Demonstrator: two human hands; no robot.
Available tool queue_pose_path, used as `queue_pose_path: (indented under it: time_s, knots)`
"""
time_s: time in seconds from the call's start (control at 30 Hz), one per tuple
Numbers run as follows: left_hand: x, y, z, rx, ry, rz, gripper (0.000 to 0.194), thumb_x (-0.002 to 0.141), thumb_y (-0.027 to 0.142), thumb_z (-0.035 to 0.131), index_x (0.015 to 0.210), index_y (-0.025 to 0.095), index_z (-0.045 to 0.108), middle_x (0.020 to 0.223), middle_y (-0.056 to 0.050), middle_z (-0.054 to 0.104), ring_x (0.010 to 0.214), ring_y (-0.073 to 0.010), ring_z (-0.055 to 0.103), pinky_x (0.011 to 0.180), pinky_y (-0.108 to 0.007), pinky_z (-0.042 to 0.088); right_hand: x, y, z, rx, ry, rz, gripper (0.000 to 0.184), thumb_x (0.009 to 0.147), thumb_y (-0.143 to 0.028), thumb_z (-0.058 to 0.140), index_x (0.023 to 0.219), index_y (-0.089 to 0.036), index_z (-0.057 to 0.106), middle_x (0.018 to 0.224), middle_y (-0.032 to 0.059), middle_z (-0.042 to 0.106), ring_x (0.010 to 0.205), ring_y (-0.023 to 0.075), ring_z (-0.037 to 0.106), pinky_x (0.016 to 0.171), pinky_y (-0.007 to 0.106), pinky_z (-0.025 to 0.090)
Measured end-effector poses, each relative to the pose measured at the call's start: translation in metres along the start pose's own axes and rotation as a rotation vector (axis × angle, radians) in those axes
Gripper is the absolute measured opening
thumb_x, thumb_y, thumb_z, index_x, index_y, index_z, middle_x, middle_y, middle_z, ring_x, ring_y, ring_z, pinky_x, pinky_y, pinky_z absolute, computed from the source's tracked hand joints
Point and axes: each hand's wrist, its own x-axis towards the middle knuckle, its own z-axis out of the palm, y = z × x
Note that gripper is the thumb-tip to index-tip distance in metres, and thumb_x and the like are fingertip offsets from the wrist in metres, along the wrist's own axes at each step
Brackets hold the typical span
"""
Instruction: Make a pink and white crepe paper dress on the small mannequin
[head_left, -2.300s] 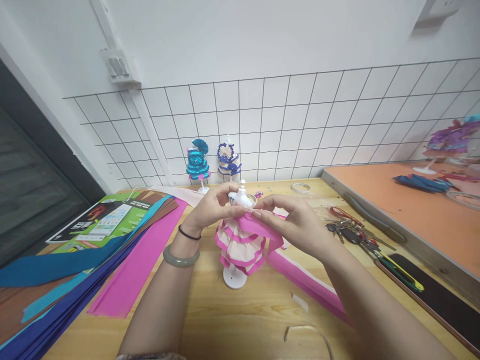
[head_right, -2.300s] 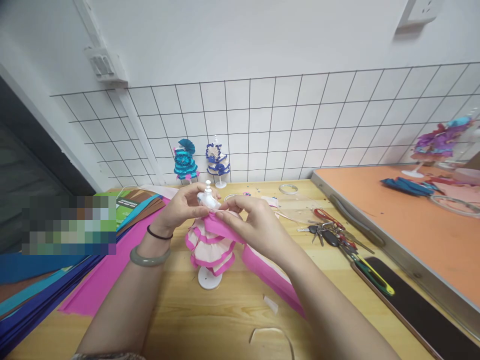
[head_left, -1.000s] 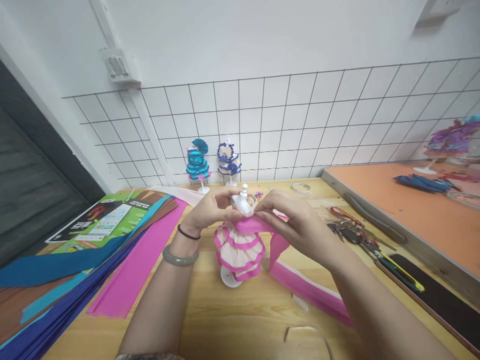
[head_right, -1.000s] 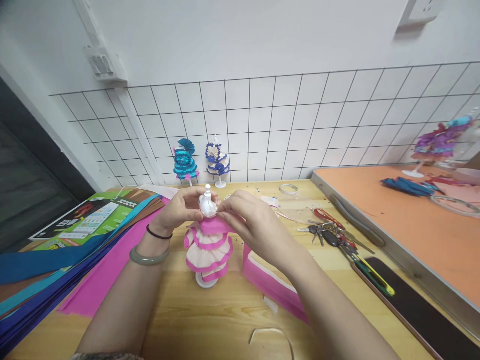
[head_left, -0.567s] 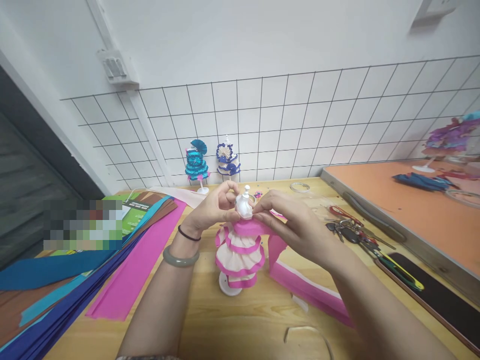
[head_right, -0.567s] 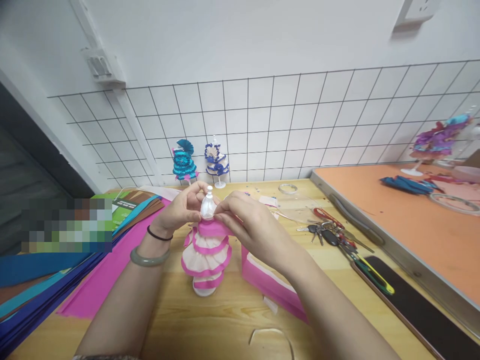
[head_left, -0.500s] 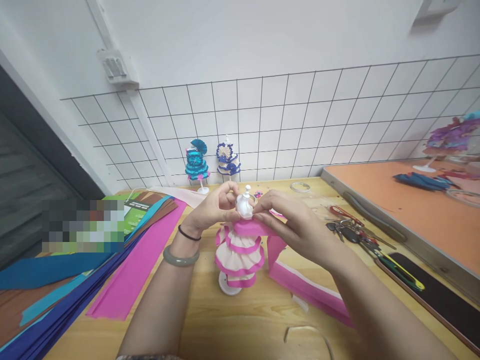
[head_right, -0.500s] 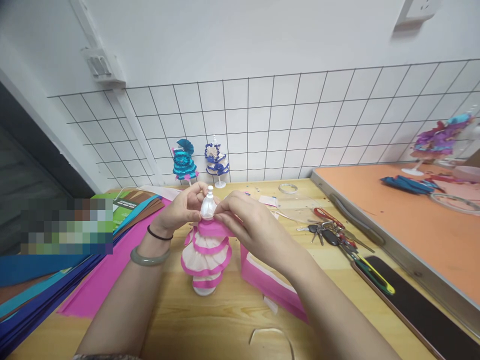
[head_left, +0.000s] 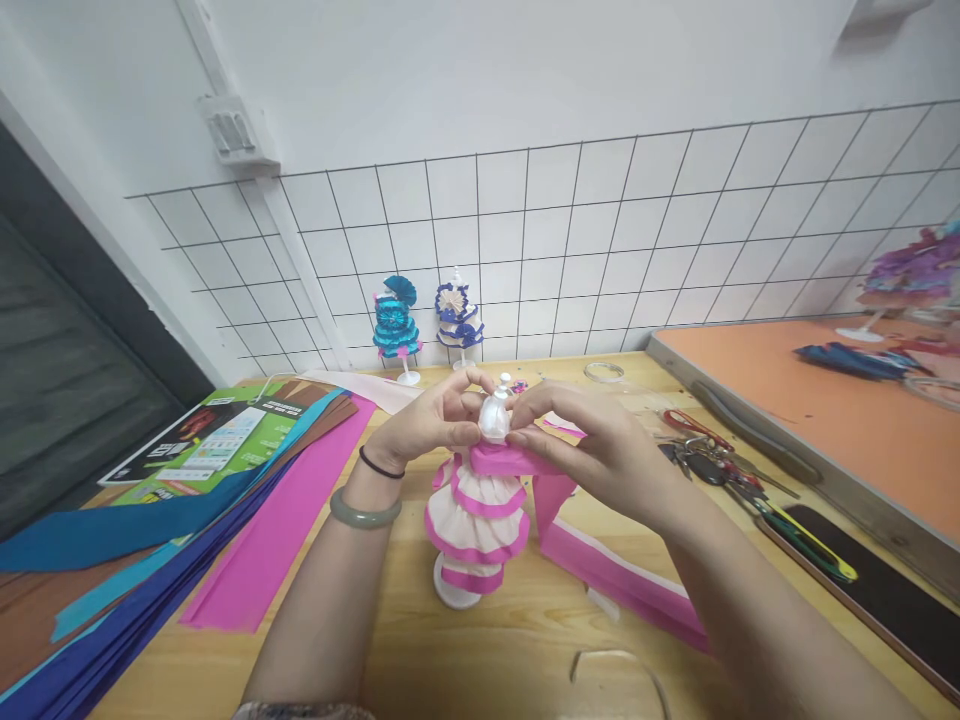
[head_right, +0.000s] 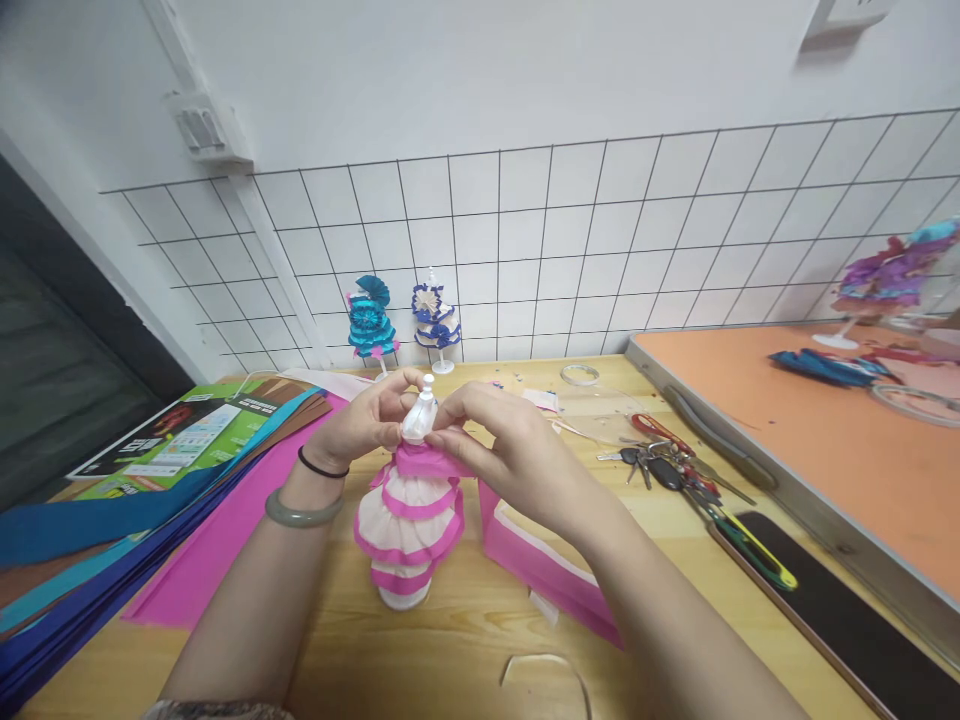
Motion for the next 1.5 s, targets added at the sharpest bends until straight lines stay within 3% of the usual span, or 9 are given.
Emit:
queue_pose_path:
  time_s: [0.27, 0.37, 0.53, 0.73, 0.93, 1.17, 1.33, 1.5]
  knots:
    - [0.0, -0.001, -0.001, 0.015, 0.046, 0.038, 0.047, 0.062, 0.027, 0.079, 0.099, 0.02, 0.051, 0.084, -0.003, 0.067, 0.073, -0.0143, 0.063, 0.061, -0.021, 0.048, -0.001, -0.002, 0.0, 0.058, -0.011, 0.006, 0.006, 0.087, -0.024, 0.056, 0.087, -0.019, 0.059, 0.088, 0.0029, 0.064, 0.081, 0.0133, 0.057, 0.074, 0.027, 0.045]
    - [0.002, -0.003, -0.003, 0.082, 0.076, 0.091, 0.041, 0.063, 0.025, 0.078, 0.098, 0.018, 0.059, 0.093, -0.005, 0.066, 0.086, -0.0171, 0.063, 0.072, -0.026, 0.05, 0.0, -0.004, -0.001, 0.071, -0.012, 0.008, 0.005, 0.086, -0.023, 0.057, 0.086, -0.019, 0.06, 0.086, 0.002, 0.064, 0.079, 0.0123, 0.057, 0.072, 0.026, 0.044]
    - [0.005, -0.004, -0.003, 0.169, 0.03, 0.154, 0.035, 0.07, 0.026, 0.073, 0.104, 0.021, 0.065, 0.116, -0.009, 0.061, 0.106, -0.0225, 0.058, 0.087, -0.033, 0.047, 0.0, -0.004, -0.001, 0.075, 0.004, 0.03, 0.005, 0.085, -0.024, 0.058, 0.085, -0.019, 0.06, 0.087, 0.0016, 0.065, 0.079, 0.0121, 0.058, 0.073, 0.025, 0.045]
    - [0.006, -0.004, -0.001, 0.122, 0.108, 0.162, 0.048, 0.063, 0.026, 0.078, 0.106, 0.02, 0.058, 0.105, -0.008, 0.064, 0.094, -0.0196, 0.062, 0.078, -0.029, 0.048, 0.0, -0.005, -0.001, 0.078, 0.011, 0.087, 0.005, 0.084, -0.024, 0.06, 0.082, -0.019, 0.061, 0.084, 0.0016, 0.066, 0.078, 0.0129, 0.059, 0.072, 0.026, 0.046]
    - [0.01, -0.005, 0.004, 0.067, 0.091, 0.176, 0.026, 0.074, 0.026, 0.069, 0.086, 0.018, 0.048, 0.099, -0.007, 0.064, 0.089, -0.0159, 0.061, 0.074, -0.028, 0.047, 0.002, -0.001, -0.004, 0.06, 0.043, 0.182, 0.011, 0.083, -0.029, 0.06, 0.081, -0.019, 0.063, 0.082, 0.0026, 0.067, 0.076, 0.0139, 0.06, 0.067, 0.025, 0.047]
    - [0.013, -0.004, 0.015, 0.219, 0.247, 0.119, 0.019, 0.079, 0.031, 0.062, 0.078, 0.016, 0.051, 0.076, 0.0, 0.054, 0.069, -0.0087, 0.051, 0.062, -0.021, 0.04, 0.004, 0.009, -0.004, 0.081, 0.081, 0.286, 0.017, 0.083, -0.034, 0.057, 0.081, -0.018, 0.062, 0.078, 0.0026, 0.066, 0.07, 0.0134, 0.059, 0.06, 0.024, 0.046]
    - [0.013, -0.003, 0.017, 0.228, 0.228, 0.099, 0.019, 0.081, 0.032, 0.06, 0.083, 0.016, 0.052, 0.076, 0.0, 0.053, 0.068, -0.0082, 0.049, 0.061, -0.02, 0.039, 0.005, 0.011, -0.003, 0.099, 0.09, 0.318, 0.015, 0.083, -0.031, 0.057, 0.077, -0.017, 0.06, 0.075, 0.0023, 0.064, 0.068, 0.0128, 0.058, 0.06, 0.025, 0.045]
    - [0.015, -0.004, 0.021, 0.209, 0.232, 0.074, 0.025, 0.075, 0.028, 0.068, 0.084, 0.016, 0.048, 0.079, 0.0, 0.054, 0.072, -0.0084, 0.051, 0.064, -0.021, 0.041, 0.005, 0.012, -0.002, 0.1, 0.099, 0.307, 0.015, 0.083, -0.03, 0.056, 0.078, -0.016, 0.061, 0.074, 0.0024, 0.064, 0.066, 0.0125, 0.057, 0.058, 0.024, 0.044]
